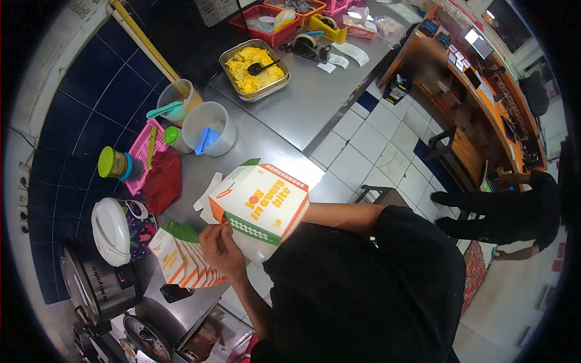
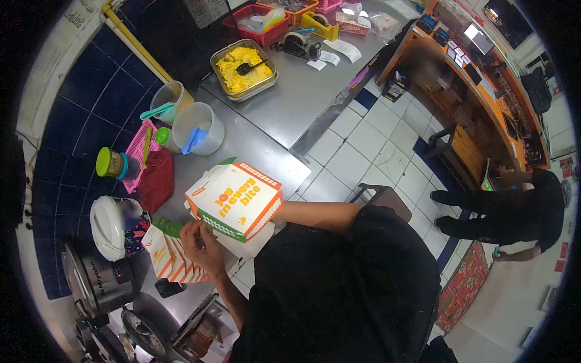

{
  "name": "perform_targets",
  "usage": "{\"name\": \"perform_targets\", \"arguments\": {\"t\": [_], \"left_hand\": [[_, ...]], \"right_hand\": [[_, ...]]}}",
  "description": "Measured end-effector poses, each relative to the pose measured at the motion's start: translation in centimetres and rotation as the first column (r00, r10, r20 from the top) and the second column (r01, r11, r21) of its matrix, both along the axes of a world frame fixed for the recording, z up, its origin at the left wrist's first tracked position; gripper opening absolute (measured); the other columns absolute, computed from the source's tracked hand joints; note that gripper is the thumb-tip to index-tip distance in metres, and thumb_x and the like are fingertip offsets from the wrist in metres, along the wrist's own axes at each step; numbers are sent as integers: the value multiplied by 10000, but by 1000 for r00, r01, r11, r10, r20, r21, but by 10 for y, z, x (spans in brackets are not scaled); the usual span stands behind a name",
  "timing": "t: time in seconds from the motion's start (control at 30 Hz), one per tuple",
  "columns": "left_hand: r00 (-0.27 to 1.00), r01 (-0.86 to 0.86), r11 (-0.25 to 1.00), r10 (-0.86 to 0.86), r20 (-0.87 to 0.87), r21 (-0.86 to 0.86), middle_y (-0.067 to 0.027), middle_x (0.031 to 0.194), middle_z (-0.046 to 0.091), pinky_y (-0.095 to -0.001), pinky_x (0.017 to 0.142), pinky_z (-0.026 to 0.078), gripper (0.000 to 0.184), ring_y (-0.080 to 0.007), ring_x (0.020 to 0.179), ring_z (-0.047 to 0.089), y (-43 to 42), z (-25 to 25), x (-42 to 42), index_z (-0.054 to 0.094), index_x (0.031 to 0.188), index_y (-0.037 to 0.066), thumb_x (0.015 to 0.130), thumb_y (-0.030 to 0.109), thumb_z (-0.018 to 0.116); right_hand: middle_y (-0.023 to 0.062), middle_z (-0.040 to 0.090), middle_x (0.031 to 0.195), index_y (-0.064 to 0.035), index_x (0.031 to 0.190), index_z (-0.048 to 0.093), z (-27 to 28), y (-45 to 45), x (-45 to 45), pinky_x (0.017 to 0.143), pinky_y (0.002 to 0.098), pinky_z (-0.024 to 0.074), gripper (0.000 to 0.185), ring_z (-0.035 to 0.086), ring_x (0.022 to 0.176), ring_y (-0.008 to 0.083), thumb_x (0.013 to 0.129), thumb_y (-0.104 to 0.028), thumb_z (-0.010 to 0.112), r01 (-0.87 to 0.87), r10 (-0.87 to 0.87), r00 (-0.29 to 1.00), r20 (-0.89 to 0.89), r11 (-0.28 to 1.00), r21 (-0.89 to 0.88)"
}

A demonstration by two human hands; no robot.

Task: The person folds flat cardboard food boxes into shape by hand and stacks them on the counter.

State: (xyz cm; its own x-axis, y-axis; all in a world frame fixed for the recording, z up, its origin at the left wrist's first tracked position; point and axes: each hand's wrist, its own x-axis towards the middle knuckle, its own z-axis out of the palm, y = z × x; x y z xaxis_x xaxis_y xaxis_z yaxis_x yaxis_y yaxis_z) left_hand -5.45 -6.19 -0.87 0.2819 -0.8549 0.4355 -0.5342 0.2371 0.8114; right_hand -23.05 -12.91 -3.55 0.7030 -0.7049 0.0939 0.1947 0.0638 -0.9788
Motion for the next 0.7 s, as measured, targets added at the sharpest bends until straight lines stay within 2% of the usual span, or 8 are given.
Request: {"name": "perform_targets", "arguments": {"t": [0.07,0.27,0.43,0.47,0.57,0.67,0.7], "left_hand": [[992,15,1000,-15,-124,-5,-101,1040,611,-214,591,479,66,-118,766,621,0,-3,0,659,955,-32,894,-28,634],[1000,-1,996,-1,15,94,-85,1053,587,-213,587,479,53,-112,766,612,5,3,10,638,929,-13,882,-33,650],[999,-25,998,22,38,64,-83,1017,573,-219,575,485,61,-114,761,611,7,4,4,631,930,-5,882,-36,651],[999,-20,997,16,49,69,-83,1013,571,-220,574,487,63,-114,757,609,8,4,5,628,933,-6,882,-36,650],[997,4,1000,-6,77,27,-83,1012,568,-213,596,488,56,-111,756,599,8,-7,10,617,914,-6,881,-37,651],[999,-18,996,15,37,88,-111,991,583,-283,678,517,112,-167,807,616,9,-2,9,595,912,-21,853,-37,689],[1000,-7,996,6,13,84,-107,992,584,-276,666,514,118,-160,795,616,9,-3,7,589,915,-15,856,-31,691]], "right_hand": [[105,666,1055,4,1127,631,-2,-2,4,776,320,568,254,672,930,199,930,-154,644,-10,10,1000,0,1000,15],[101,670,1061,8,1135,630,-10,-8,32,779,315,569,253,672,931,190,944,-158,643,-34,33,999,13,998,44],[89,684,1042,10,1169,626,-2,-1,37,810,303,573,257,670,923,157,978,-161,630,8,-4,1000,-22,988,153],[99,691,1014,9,1180,627,-16,0,42,834,300,573,253,681,900,169,975,-139,630,20,-29,999,40,978,207],[98,691,1029,9,1189,625,-16,-3,40,842,297,570,263,681,920,166,973,-142,635,-23,13,999,45,972,234],[94,702,1031,5,1186,634,-12,-4,37,844,300,570,273,681,940,147,969,-161,645,-36,37,999,-2,972,232],[88,705,1054,4,1188,642,-11,-3,34,851,290,562,279,677,951,139,975,-176,642,10,-4,1000,-30,984,180]]}}
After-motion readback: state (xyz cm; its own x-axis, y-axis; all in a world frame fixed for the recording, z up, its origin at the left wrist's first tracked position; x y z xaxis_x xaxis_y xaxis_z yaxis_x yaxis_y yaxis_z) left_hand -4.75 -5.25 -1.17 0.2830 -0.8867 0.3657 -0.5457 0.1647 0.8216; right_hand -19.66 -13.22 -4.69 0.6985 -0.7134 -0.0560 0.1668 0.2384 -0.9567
